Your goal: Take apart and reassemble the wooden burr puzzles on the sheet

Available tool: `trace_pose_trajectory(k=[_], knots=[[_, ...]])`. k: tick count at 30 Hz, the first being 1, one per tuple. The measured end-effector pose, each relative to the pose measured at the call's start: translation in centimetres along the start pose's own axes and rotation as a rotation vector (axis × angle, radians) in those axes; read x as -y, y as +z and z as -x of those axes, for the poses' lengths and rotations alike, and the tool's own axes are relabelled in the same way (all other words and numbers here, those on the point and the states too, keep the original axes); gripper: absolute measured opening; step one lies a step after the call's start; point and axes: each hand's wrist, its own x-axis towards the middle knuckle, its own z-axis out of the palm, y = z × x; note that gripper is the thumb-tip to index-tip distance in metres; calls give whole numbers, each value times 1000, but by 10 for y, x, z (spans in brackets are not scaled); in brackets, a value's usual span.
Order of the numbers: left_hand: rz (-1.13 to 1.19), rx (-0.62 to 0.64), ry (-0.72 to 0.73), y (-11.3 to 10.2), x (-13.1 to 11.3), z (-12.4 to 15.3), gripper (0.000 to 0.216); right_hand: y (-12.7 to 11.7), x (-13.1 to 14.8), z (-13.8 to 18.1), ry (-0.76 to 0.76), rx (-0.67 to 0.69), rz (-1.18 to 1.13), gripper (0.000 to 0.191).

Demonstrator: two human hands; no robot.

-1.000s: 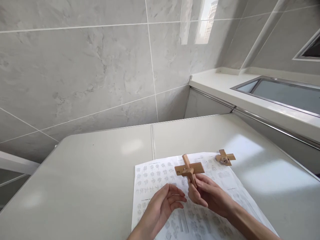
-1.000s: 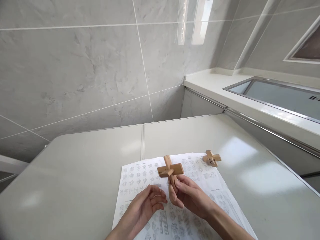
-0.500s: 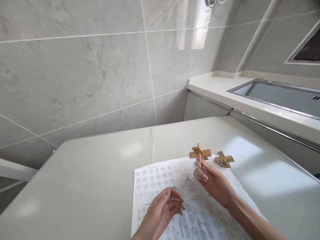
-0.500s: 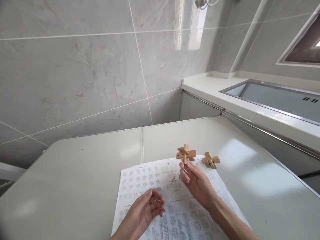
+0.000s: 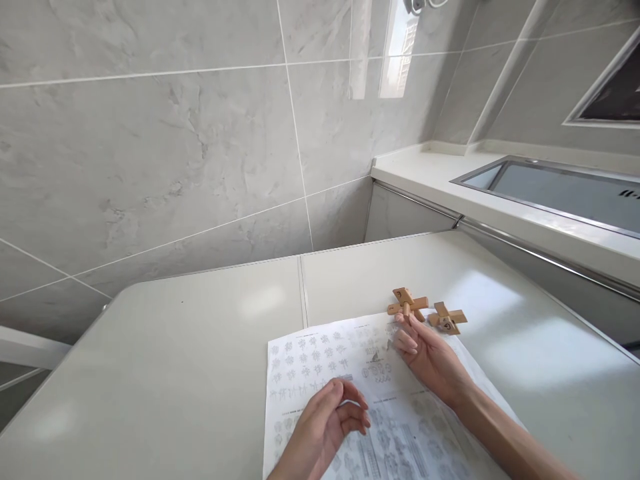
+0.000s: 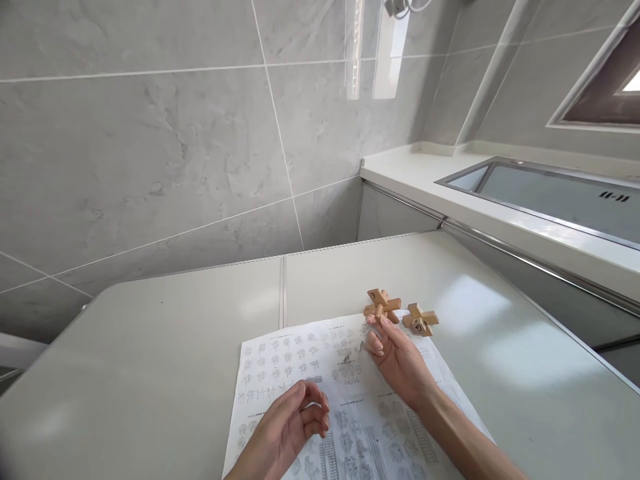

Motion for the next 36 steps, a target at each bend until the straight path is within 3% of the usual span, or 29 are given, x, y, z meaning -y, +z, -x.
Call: trace_pose_trajectory(k=[16,22,27,36], knots=[[-4,1,-7,2,-1,0,40,3,-7,6,10,-5,153,38],[29,21,8,-5,9,-5,42,22,-12,22,71,142,365,39],[55,32,34,-13,18,-10,44,27,-24,28,-3,365,712,47],[44,16,2,-4,8,-3,43,26,-28,32,-22,402,842,47]])
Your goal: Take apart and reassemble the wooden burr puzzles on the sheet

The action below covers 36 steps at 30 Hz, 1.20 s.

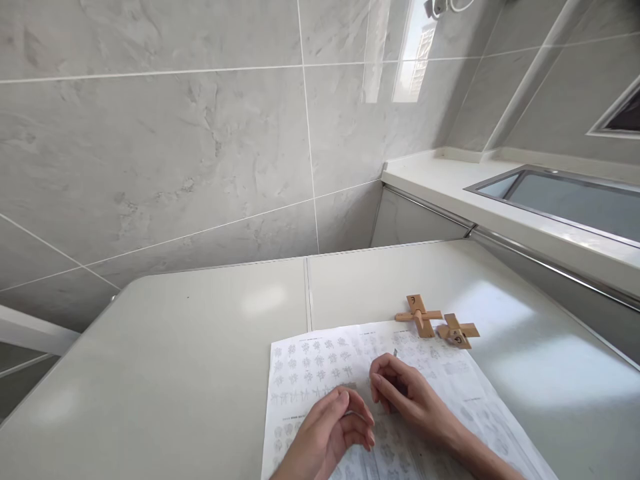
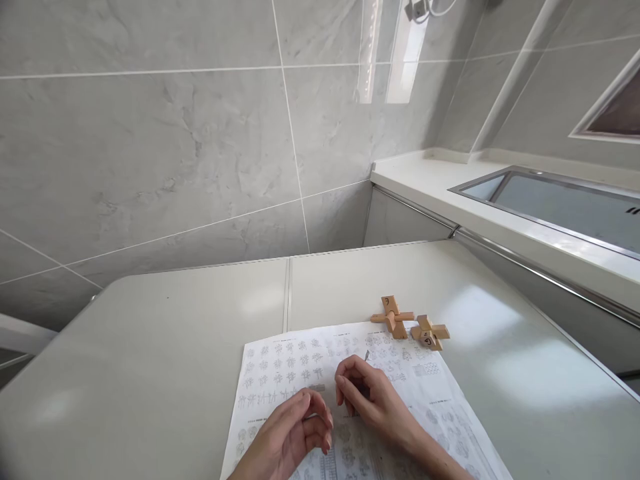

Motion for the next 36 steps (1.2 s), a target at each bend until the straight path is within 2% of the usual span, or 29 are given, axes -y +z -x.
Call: trace_pose_trajectory(k=[36], knots=[[-30,-13,-34,9,-9,3,42,4,0,4,1,-6,66,44]])
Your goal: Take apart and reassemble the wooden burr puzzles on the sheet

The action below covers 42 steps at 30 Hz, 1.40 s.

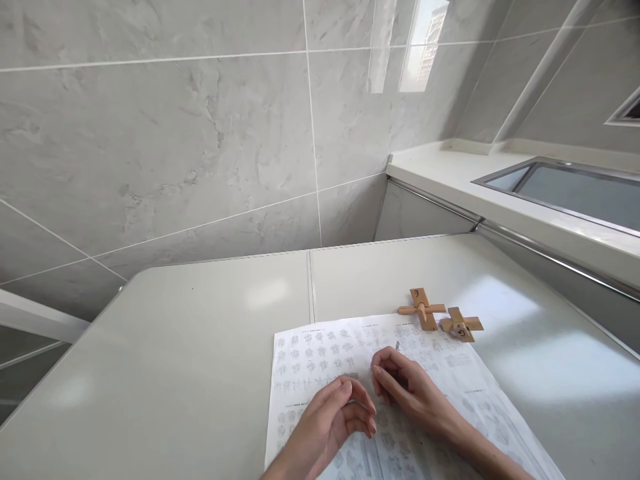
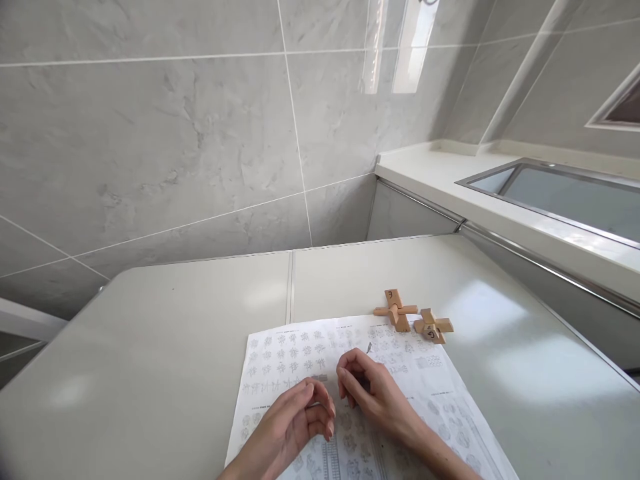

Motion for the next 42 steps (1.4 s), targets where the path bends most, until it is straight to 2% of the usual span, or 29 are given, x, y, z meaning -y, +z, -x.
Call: trace_pose_trajectory(k=[9,17,19,22,26,30,35,42], knots=[[12,5,2,-2,1,1,40,0,0,0,14,-1,14,45],[15,10,-2,-3,2,1,38,-2,4,0,30,-20,-76,46],[4,9,-4,-4,2,1,38,-7,5,0,53,1,-214,40],[-1,6,-13,-5,3,1,37,-20,5,-1,83,18,-625,32],[-15,12,-20,-6,3,0,36,-40,2,-3,-8,-68,-905,62],[-35,25,-14,-6,1,0,36,-54,0,-3,-50,-173,-1366,62],[-45,36,-7,-6,0,-1,35,-61,-3,-5,-57,-307,-1417,60],[-49,53,-1,-9,2,-2,35,-68,-13,-7,-138,-347,-1361,56]])
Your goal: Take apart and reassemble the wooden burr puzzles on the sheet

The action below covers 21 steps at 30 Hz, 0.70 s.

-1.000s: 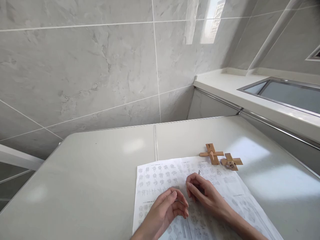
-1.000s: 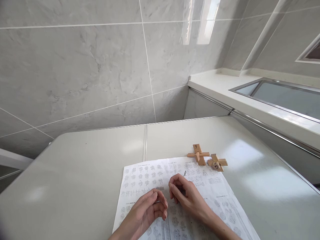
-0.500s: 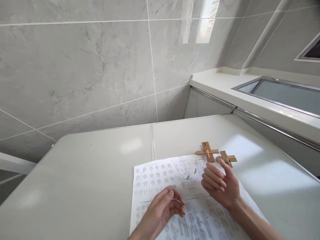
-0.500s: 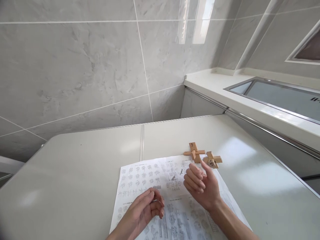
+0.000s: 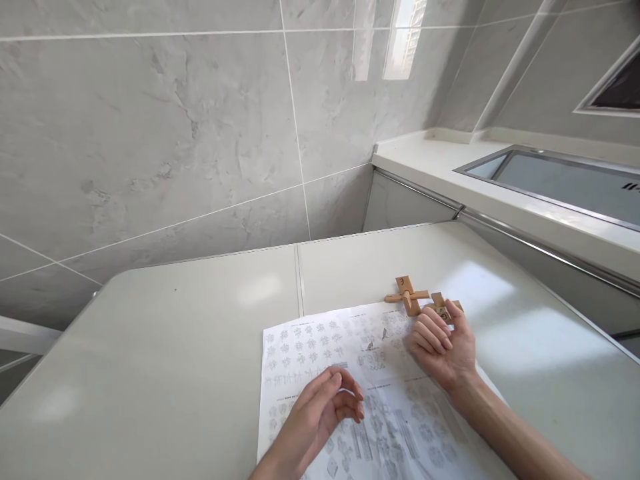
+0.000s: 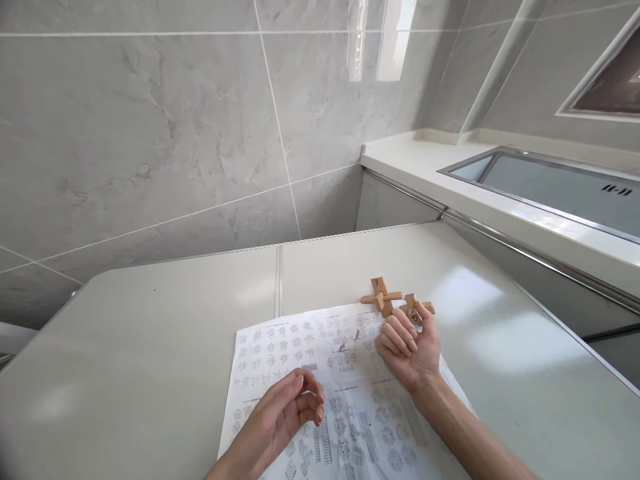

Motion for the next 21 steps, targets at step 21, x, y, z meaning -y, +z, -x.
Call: trace_pose_trajectory(k=[21], knots=[[-51,-24,-24,4,-6,1,36,5,8,-6,-130,50,251,49]])
